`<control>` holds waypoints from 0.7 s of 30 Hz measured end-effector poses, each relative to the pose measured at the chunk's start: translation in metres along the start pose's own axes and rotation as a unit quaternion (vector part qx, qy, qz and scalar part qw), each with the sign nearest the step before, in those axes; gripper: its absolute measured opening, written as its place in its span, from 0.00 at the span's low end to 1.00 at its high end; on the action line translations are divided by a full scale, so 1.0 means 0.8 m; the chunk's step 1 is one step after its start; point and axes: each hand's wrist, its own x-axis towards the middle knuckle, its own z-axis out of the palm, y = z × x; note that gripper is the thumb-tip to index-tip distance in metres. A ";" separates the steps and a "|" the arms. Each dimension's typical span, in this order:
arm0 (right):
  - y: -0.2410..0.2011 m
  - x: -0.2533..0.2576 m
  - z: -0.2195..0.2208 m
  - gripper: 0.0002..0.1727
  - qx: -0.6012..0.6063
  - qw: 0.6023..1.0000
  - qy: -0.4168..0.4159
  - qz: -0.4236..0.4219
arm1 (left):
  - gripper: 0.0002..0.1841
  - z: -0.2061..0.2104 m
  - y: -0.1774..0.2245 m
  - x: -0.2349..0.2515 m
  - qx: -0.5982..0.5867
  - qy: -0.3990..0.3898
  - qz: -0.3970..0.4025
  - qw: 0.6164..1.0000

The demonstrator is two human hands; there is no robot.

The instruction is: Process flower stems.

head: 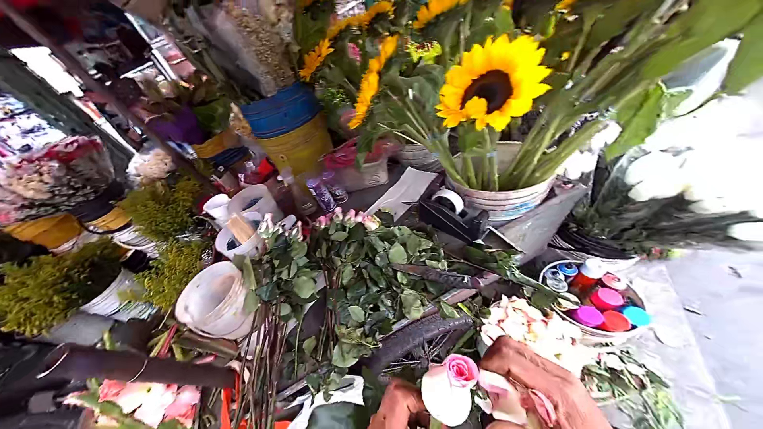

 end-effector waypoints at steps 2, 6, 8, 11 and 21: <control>0.011 -0.003 -0.026 0.28 -0.004 0.999 0.010 0.041 | 0.09 0.035 0.002 -0.009 0.005 -0.017 0.016 1.000; 0.132 -0.016 -0.010 0.30 0.033 0.972 0.174 -0.155 | 0.08 0.091 -0.003 -0.019 -0.004 -0.030 -0.011 0.999; 0.161 -0.018 -0.017 0.27 0.060 0.961 0.193 -0.188 | 0.09 0.108 -0.013 -0.023 0.008 -0.029 -0.031 0.999; 0.221 -0.015 -0.009 0.23 0.122 0.941 0.227 -0.221 | 0.10 0.117 -0.051 -0.033 -0.012 -0.057 -0.041 0.997; 0.260 -0.006 -0.039 0.12 0.236 0.932 0.181 -0.209 | 0.21 0.144 -0.089 -0.031 -0.013 -0.028 -0.049 0.998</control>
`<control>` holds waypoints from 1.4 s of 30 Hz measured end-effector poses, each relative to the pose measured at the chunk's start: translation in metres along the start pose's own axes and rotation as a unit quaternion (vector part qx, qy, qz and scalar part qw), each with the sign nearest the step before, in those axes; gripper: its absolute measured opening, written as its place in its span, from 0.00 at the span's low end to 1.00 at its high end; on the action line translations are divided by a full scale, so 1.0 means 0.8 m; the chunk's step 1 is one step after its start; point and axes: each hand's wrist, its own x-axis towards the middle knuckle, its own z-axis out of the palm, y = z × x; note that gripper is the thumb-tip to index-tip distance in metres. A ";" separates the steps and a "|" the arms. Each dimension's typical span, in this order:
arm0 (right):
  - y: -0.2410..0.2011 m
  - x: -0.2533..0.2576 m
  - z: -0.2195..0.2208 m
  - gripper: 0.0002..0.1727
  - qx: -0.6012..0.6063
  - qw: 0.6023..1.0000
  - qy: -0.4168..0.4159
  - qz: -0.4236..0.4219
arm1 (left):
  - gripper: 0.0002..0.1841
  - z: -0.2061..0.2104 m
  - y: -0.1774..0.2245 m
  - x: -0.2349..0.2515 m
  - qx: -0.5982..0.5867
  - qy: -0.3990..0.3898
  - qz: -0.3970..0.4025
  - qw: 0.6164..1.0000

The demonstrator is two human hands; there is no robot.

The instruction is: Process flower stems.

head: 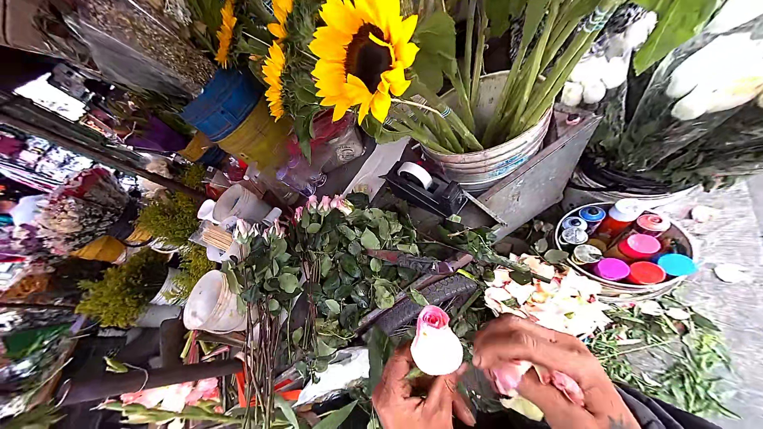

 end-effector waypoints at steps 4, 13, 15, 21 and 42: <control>-0.012 0.016 0.009 0.24 -0.070 0.997 0.040 0.022 | 0.19 0.003 -0.017 0.004 0.079 -0.004 0.086 0.993; 0.003 0.032 -0.001 0.14 0.104 0.993 -0.017 0.044 | 0.08 -0.012 -0.023 -0.002 -0.068 -0.102 0.077 0.989; 0.000 0.030 0.004 0.15 0.108 0.994 -0.004 0.034 | 0.09 -0.012 -0.024 -0.005 -0.090 -0.093 0.081 0.988; -0.019 0.020 0.007 0.12 0.031 0.998 -0.003 -0.053 | 0.16 -0.023 -0.022 -0.007 -0.166 -0.022 0.050 0.985; -0.014 0.025 0.107 0.19 0.013 1.000 -0.013 -0.016 | 0.24 -0.086 -0.044 -0.010 -0.075 0.096 0.137 0.983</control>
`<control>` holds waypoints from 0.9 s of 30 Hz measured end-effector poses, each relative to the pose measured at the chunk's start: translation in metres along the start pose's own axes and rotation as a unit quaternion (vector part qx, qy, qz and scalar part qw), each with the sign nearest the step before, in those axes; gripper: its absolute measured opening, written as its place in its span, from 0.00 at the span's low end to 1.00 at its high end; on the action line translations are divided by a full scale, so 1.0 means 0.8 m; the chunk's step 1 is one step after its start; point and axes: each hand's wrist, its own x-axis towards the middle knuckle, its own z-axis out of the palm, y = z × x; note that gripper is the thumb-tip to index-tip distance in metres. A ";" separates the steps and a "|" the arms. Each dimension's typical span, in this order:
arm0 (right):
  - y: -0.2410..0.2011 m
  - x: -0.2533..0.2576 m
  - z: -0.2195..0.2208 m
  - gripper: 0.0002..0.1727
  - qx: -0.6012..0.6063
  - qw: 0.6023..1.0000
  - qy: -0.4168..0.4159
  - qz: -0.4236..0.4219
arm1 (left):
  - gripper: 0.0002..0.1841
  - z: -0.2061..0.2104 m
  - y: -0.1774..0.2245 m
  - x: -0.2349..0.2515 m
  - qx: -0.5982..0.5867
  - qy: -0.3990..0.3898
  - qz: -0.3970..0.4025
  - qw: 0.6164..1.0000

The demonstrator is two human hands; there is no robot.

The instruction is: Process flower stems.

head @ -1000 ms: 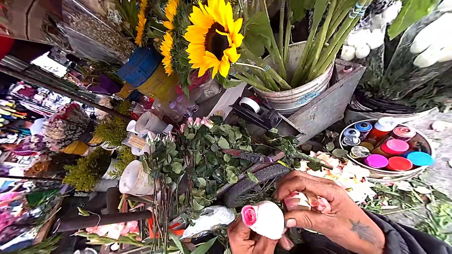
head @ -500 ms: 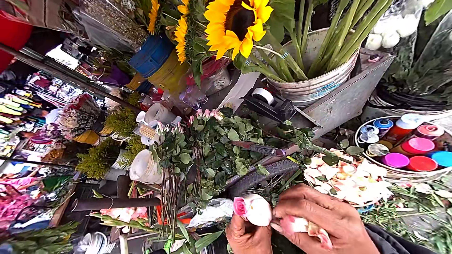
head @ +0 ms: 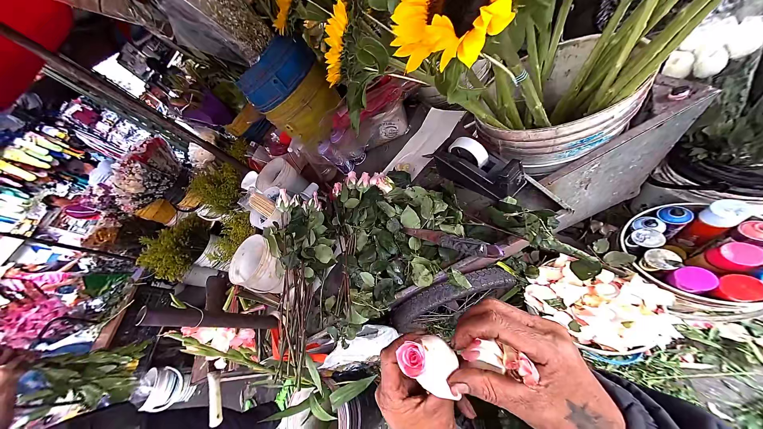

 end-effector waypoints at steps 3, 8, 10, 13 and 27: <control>-0.001 0.004 0.003 0.19 -0.003 1.000 -0.007 0.024 | 0.25 -0.004 -0.001 0.001 0.014 -0.001 0.011 1.000; 0.011 -0.004 0.007 0.12 0.092 0.992 0.006 0.088 | 0.25 -0.003 0.007 0.004 -0.023 -0.018 -0.030 0.999; 0.015 -0.009 0.007 0.08 0.174 0.979 0.016 0.109 | 0.25 0.001 0.012 0.003 -0.020 -0.007 -0.047 0.999; 0.019 -0.016 0.006 0.05 0.295 0.936 0.046 0.186 | 0.25 0.000 0.014 0.000 -0.045 -0.012 -0.081 0.996; 0.185 -0.188 -0.134 0.19 0.248 0.845 0.171 0.442 | 0.14 0.033 0.001 0.001 -0.084 -0.317 -0.126 0.936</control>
